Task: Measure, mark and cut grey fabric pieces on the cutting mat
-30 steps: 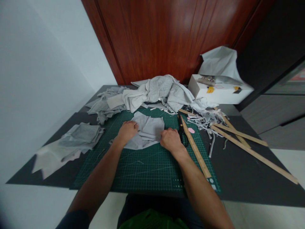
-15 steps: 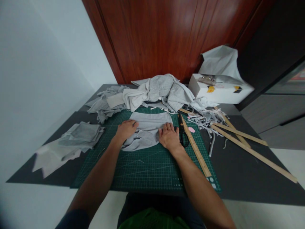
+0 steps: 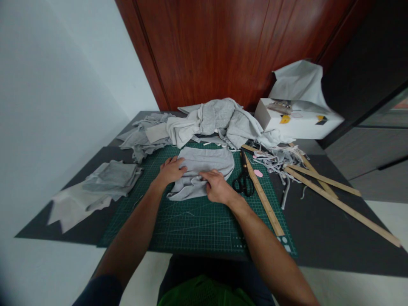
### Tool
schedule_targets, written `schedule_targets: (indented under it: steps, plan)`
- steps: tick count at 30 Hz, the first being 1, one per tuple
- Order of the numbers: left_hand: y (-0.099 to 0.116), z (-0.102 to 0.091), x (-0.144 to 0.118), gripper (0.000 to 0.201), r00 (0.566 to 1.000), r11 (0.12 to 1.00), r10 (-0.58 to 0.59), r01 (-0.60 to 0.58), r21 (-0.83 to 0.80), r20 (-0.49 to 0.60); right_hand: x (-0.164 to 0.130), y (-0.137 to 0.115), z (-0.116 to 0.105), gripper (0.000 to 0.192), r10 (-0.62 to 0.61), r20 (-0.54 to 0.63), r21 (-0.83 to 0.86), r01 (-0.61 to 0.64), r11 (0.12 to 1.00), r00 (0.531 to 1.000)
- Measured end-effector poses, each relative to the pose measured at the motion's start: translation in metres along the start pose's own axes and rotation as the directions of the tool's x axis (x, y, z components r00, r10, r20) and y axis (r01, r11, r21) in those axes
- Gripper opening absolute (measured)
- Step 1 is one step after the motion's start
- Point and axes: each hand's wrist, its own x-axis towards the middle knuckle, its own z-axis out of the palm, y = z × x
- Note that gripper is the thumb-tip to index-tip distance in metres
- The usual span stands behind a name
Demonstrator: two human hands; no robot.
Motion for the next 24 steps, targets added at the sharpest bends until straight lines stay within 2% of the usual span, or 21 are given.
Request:
schedule_targets:
  steps: [2,3,4,6,7,8,9,10,12,14,15,17,19,21,24]
  plan:
    - [-0.002,0.001,0.001,0.052,0.999,1.000,-0.031,0.031,0.001,-0.014,-0.003,0.003,-0.015,0.053,0.057,0.060,0.092,-0.063,0.994,0.997]
    - [-0.002,0.001,0.001,0.053,0.998,0.998,-0.056,0.056,0.004,-0.022,-0.006,0.005,-0.024,0.045,0.084,0.140,0.157,-0.106,0.982,0.987]
    - [-0.003,0.002,0.001,0.054,0.996,0.997,-0.082,0.083,0.007,-0.032,-0.008,0.008,-0.032,0.039,0.107,0.252,0.218,-0.164,0.962,0.962]
    - [-0.004,0.003,0.002,0.054,0.990,0.991,-0.130,0.130,0.007,-0.056,-0.012,0.014,-0.044,0.032,0.139,0.490,0.315,-0.324,0.892,0.860]
    - [-0.004,0.003,0.002,0.053,0.987,0.990,-0.144,0.144,0.006,-0.073,-0.013,0.017,-0.047,0.033,0.162,0.536,0.354,-0.394,0.848,0.829]
    - [-0.004,0.003,0.003,0.051,0.984,0.989,-0.148,0.149,0.002,-0.094,-0.013,0.020,-0.049,0.033,0.200,0.534,0.381,-0.445,0.810,0.821]
    - [-0.004,0.002,0.004,0.048,0.982,0.990,-0.144,0.144,-0.008,-0.121,-0.012,0.023,-0.048,0.033,0.260,0.480,0.397,-0.471,0.788,0.838]
    - [-0.003,0.001,0.005,0.045,0.980,0.992,-0.126,0.123,-0.029,-0.153,-0.011,0.025,-0.045,0.032,0.336,0.374,0.393,-0.475,0.787,0.865]
    - [0.000,-0.003,0.008,0.036,0.973,0.994,-0.056,0.034,-0.100,-0.223,-0.007,0.029,-0.037,0.031,0.439,0.087,0.316,-0.443,0.839,0.894]
    - [0.002,-0.007,0.009,0.029,0.965,0.980,0.043,-0.092,-0.178,-0.260,-0.002,0.031,-0.025,0.031,0.391,-0.128,0.192,-0.363,0.912,0.912]
    - [0.004,-0.009,0.009,0.026,0.962,0.965,0.096,-0.153,-0.213,-0.256,0.000,0.032,-0.019,0.031,0.317,-0.174,0.136,-0.296,0.945,0.932]
    - [0.006,-0.011,0.007,0.019,0.962,0.928,0.191,-0.242,-0.285,-0.193,0.001,0.035,-0.009,0.030,0.148,-0.172,0.042,-0.143,0.989,0.974]
    - [0.007,-0.010,0.005,0.012,0.959,0.894,0.273,-0.283,-0.347,-0.080,0.001,0.041,-0.002,0.028,0.035,-0.129,-0.048,-0.041,0.998,0.991]
    - [0.006,-0.007,0.003,0.007,0.938,0.879,0.347,-0.321,-0.354,0.013,-0.001,0.050,0.000,0.031,0.011,-0.097,-0.143,-0.025,0.989,0.995]
    - [0.004,-0.003,0.003,0.010,0.908,0.883,0.418,-0.395,-0.253,0.040,-0.006,0.066,-0.003,0.040,0.070,-0.080,-0.258,-0.088,0.962,0.994]
